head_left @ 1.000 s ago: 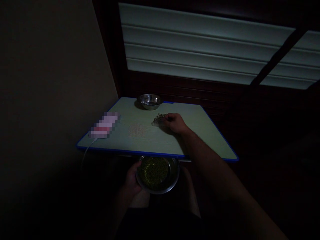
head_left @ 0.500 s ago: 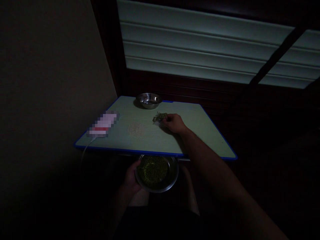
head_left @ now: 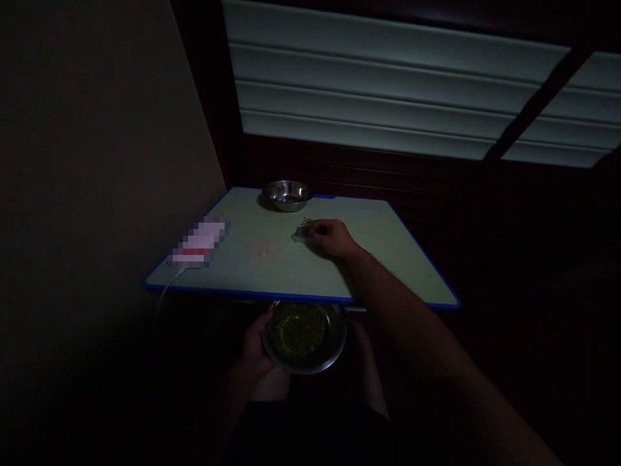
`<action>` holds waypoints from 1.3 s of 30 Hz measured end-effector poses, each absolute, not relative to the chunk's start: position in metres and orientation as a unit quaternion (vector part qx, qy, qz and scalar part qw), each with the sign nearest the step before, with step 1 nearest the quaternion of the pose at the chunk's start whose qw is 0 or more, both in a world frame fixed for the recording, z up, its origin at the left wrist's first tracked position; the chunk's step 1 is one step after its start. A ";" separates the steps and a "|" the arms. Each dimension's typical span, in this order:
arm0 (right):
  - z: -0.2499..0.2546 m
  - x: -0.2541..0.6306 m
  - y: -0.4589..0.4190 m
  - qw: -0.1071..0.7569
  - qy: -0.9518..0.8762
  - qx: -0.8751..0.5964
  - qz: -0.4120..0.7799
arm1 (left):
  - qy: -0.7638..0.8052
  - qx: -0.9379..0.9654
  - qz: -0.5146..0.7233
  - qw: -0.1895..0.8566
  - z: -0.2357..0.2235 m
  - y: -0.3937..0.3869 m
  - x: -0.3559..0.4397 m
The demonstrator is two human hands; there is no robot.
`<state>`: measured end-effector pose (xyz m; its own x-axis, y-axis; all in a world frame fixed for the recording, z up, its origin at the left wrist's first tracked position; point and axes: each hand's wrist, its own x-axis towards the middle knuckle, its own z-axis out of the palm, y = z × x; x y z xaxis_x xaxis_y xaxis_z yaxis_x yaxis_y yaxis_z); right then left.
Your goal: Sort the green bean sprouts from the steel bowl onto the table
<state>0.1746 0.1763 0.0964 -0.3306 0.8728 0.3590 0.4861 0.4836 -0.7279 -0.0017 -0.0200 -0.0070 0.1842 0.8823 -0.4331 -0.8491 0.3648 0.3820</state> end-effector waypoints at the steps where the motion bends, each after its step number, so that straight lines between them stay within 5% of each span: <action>1: 0.096 0.174 0.177 0.377 -0.775 -0.434 0.263 | 0.298 0.028 0.561 0.772 -0.007 -0.020 -0.002; 13: 0.112 0.178 0.163 0.326 -0.752 -0.378 0.431 | 0.318 0.025 0.562 0.763 -0.003 -0.021 -0.002; 27: 0.127 0.185 0.123 0.167 -0.776 -0.368 0.483 | 0.304 0.022 0.561 0.769 -0.009 -0.020 -0.004; 39: 0.124 0.184 0.096 0.167 -0.808 -0.314 0.470 | 0.300 0.008 0.581 0.756 -0.003 -0.020 -0.003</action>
